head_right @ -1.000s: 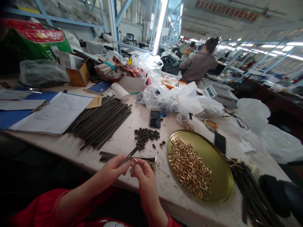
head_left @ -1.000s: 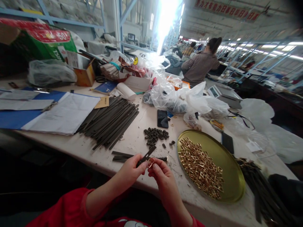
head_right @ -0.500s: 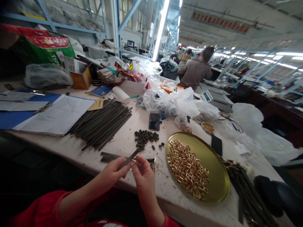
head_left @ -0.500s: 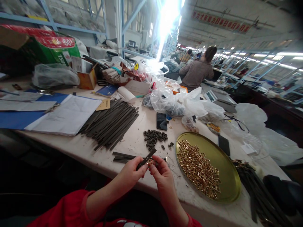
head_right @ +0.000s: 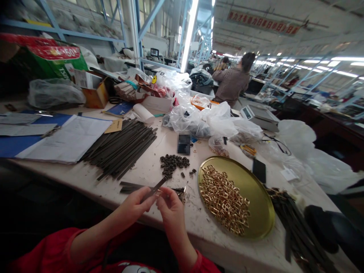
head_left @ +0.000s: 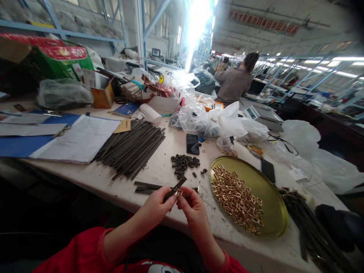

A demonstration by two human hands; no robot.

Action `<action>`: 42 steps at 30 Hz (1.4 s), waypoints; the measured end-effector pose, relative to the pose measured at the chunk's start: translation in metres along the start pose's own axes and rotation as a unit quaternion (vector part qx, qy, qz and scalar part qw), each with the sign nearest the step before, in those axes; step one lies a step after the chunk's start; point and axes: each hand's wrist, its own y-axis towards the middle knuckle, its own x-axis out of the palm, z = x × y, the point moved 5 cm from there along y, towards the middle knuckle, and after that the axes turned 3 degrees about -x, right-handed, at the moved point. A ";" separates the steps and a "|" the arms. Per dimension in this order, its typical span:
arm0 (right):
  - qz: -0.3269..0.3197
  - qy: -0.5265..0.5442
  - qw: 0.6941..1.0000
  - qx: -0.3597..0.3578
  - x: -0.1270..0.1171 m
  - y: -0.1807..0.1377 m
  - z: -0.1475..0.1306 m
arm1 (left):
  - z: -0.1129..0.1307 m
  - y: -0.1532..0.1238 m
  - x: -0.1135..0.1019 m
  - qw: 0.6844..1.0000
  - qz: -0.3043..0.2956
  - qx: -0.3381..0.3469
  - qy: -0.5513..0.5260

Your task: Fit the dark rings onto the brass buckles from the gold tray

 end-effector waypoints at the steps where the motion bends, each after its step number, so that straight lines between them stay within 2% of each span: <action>1: -0.003 0.011 1.000 0.010 0.000 0.000 0.000 | 0.000 0.000 0.000 1.000 0.000 0.002 0.002; 5: -0.019 0.026 0.998 0.046 -0.001 0.001 0.000 | 0.001 0.001 0.002 1.000 -0.003 -0.006 0.008; 13: -0.033 0.020 0.998 0.055 -0.002 0.001 -0.005 | 0.004 0.003 0.002 0.999 0.004 0.011 0.043; 16: -0.040 0.057 0.995 0.067 0.000 0.001 -0.005 | 0.004 0.003 0.000 0.998 0.013 0.016 0.052; 21: -0.065 0.192 0.964 0.171 0.008 -0.002 0.005 | 0.002 0.002 -0.002 0.997 0.017 0.021 0.066; 25: -0.101 0.228 0.936 0.248 0.014 -0.008 0.013 | 0.004 0.000 -0.003 0.995 0.000 0.041 0.087; 28: -0.104 0.256 0.918 0.283 0.013 -0.011 0.015 | 0.006 -0.002 -0.003 0.988 -0.008 0.062 0.138; 32: -0.098 0.264 0.920 0.273 0.010 -0.013 0.013 | 0.009 -0.004 -0.005 0.984 -0.015 0.072 0.161; 35: -0.049 0.231 0.944 0.230 0.003 -0.009 0.009 | 0.007 -0.005 -0.013 0.988 -0.018 0.048 0.145; 39: 0.010 0.194 0.970 0.146 -0.004 -0.004 0.001 | -0.002 -0.008 -0.016 0.989 -0.078 -0.007 0.126; 42: 0.034 0.188 0.971 0.144 -0.005 -0.004 0.002 | -0.007 -0.010 -0.012 0.989 -0.108 -0.025 0.094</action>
